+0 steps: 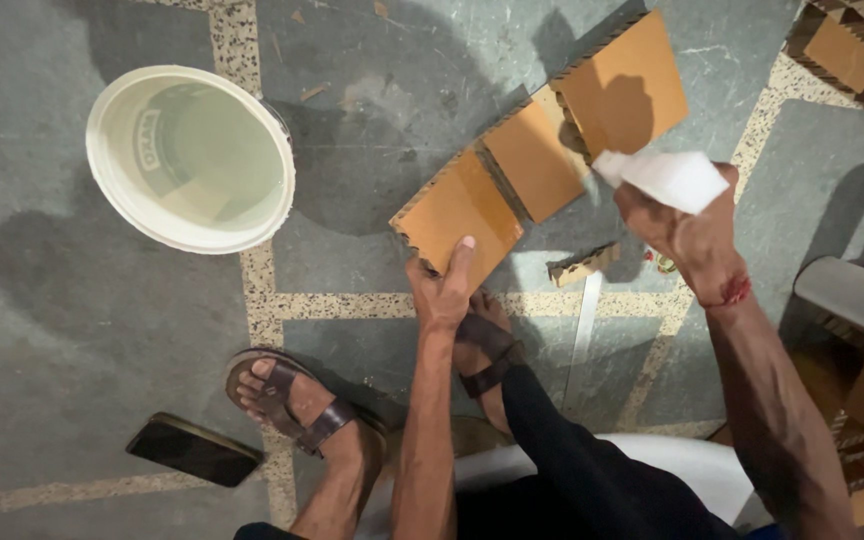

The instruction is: The person applies a liquid from a bucket to the edges of flat cardboard pieces using a white foam applicator, then folds and presses the pieces into small box shapes. The person repeats this process for multiple units, stacking the finished boxes nearby.

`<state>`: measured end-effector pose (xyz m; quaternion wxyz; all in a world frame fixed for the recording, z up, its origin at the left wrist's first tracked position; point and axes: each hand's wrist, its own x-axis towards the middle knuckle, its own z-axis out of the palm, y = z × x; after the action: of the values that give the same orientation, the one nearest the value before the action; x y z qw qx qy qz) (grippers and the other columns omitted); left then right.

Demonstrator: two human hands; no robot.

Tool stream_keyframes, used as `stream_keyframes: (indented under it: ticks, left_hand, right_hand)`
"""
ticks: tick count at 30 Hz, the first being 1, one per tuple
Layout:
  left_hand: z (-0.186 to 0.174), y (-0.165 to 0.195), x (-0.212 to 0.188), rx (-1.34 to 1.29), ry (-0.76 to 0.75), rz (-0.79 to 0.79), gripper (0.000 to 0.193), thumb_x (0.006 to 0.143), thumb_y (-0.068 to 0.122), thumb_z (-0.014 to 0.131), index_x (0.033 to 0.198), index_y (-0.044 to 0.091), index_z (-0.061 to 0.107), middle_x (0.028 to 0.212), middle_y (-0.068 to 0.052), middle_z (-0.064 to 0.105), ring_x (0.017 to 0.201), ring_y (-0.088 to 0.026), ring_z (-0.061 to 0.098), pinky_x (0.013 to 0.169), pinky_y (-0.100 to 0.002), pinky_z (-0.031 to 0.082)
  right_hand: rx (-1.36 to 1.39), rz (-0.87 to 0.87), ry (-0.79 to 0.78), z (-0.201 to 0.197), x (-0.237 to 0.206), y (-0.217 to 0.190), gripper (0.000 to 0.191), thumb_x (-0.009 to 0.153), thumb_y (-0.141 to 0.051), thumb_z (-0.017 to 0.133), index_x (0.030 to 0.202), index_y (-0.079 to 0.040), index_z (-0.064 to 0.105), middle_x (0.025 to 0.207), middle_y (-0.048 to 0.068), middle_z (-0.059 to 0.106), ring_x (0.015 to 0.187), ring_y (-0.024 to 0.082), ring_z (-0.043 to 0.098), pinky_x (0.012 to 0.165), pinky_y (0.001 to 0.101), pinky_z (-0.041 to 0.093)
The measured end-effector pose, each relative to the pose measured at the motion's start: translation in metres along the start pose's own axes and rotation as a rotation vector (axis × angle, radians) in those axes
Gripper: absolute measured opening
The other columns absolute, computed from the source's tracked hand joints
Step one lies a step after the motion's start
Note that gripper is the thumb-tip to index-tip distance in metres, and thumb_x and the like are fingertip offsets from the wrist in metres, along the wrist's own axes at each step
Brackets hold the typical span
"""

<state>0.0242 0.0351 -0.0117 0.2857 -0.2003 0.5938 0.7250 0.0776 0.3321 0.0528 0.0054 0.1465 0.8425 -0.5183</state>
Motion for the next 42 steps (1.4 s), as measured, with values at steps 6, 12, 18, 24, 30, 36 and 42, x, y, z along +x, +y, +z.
stream_keyframes:
  ticks: [6, 12, 18, 24, 30, 36, 42]
  left_hand:
    - [0.001, 0.001, 0.000, -0.031, 0.006, -0.009, 0.030, 0.092, 0.017, 0.071, 0.109, -0.007, 0.070, 0.099, -0.009, 0.074, 0.089, -0.015, 0.068, 0.076, -0.031, 0.054]
    - [-0.001, -0.002, 0.001, -0.016, 0.000, -0.015, 0.032, 0.091, 0.018, 0.072, 0.111, -0.007, 0.069, 0.103, -0.010, 0.075, 0.092, -0.016, 0.070, 0.079, -0.032, 0.056]
    - [0.000, -0.006, 0.002, -0.010, 0.028, -0.049, 0.035, 0.090, 0.019, 0.074, 0.112, -0.008, 0.068, 0.105, -0.013, 0.074, 0.093, -0.018, 0.069, 0.081, -0.033, 0.055]
    - [0.001, -0.003, 0.000, 0.014, 0.047, -0.083, 0.041, 0.088, 0.024, 0.075, 0.112, -0.008, 0.067, 0.104, -0.013, 0.074, 0.093, -0.019, 0.070, 0.081, -0.034, 0.056]
    - [0.002, 0.002, -0.001, -0.018, 0.051, -0.086, 0.039, 0.088, 0.024, 0.075, 0.110, -0.008, 0.069, 0.102, -0.013, 0.075, 0.091, -0.018, 0.070, 0.079, -0.033, 0.055]
    - [0.000, 0.002, -0.001, -0.030, -0.002, -0.018, 0.035, 0.091, 0.022, 0.073, 0.110, -0.007, 0.069, 0.101, -0.010, 0.075, 0.090, -0.016, 0.070, 0.077, -0.031, 0.056]
    - [-0.001, -0.001, 0.001, -0.010, 0.013, -0.043, 0.033, 0.091, 0.019, 0.073, 0.111, -0.008, 0.070, 0.102, -0.011, 0.075, 0.090, -0.016, 0.069, 0.078, -0.031, 0.055]
  right_hand:
    - [-0.086, 0.033, -0.029, -0.021, 0.008, -0.009, 0.044, 0.099, -0.037, 0.065, 0.121, 0.001, 0.067, 0.092, 0.006, 0.073, 0.079, 0.009, 0.071, 0.067, 0.0258, 0.061]
    - [-0.447, 0.057, 0.101, -0.009, 0.061, -0.025, 0.024, 0.105, -0.019, 0.077, 0.122, -0.002, 0.075, 0.091, 0.005, 0.075, 0.074, 0.014, 0.068, 0.062, 0.0288, 0.057]
    - [-0.743, -0.438, 0.118, 0.021, 0.111, -0.021, 0.016, 0.102, -0.013, 0.078, 0.116, -0.007, 0.080, 0.101, 0.006, 0.078, 0.086, 0.020, 0.073, 0.071, 0.0333, 0.060]
    - [-0.555, -0.323, -0.007, 0.006, 0.097, -0.005, 0.022, 0.105, -0.014, 0.078, 0.124, -0.004, 0.075, 0.101, 0.005, 0.077, 0.082, 0.017, 0.074, 0.068, 0.0290, 0.062]
    - [-0.639, -0.265, 0.024, -0.006, 0.028, -0.011, 0.029, 0.102, -0.024, 0.079, 0.122, -0.004, 0.075, 0.085, 0.008, 0.075, 0.072, 0.019, 0.072, 0.060, 0.0283, 0.059]
    - [0.010, 0.283, 0.060, -0.024, -0.012, -0.006, 0.037, 0.099, -0.032, 0.068, 0.123, -0.005, 0.067, 0.107, 0.007, 0.077, 0.092, 0.011, 0.077, 0.073, 0.0239, 0.066]
    - [-0.319, 0.283, 0.073, -0.026, 0.000, -0.027, 0.042, 0.100, -0.025, 0.076, 0.131, 0.002, 0.070, 0.112, 0.018, 0.076, 0.095, 0.021, 0.074, 0.082, 0.0327, 0.065]
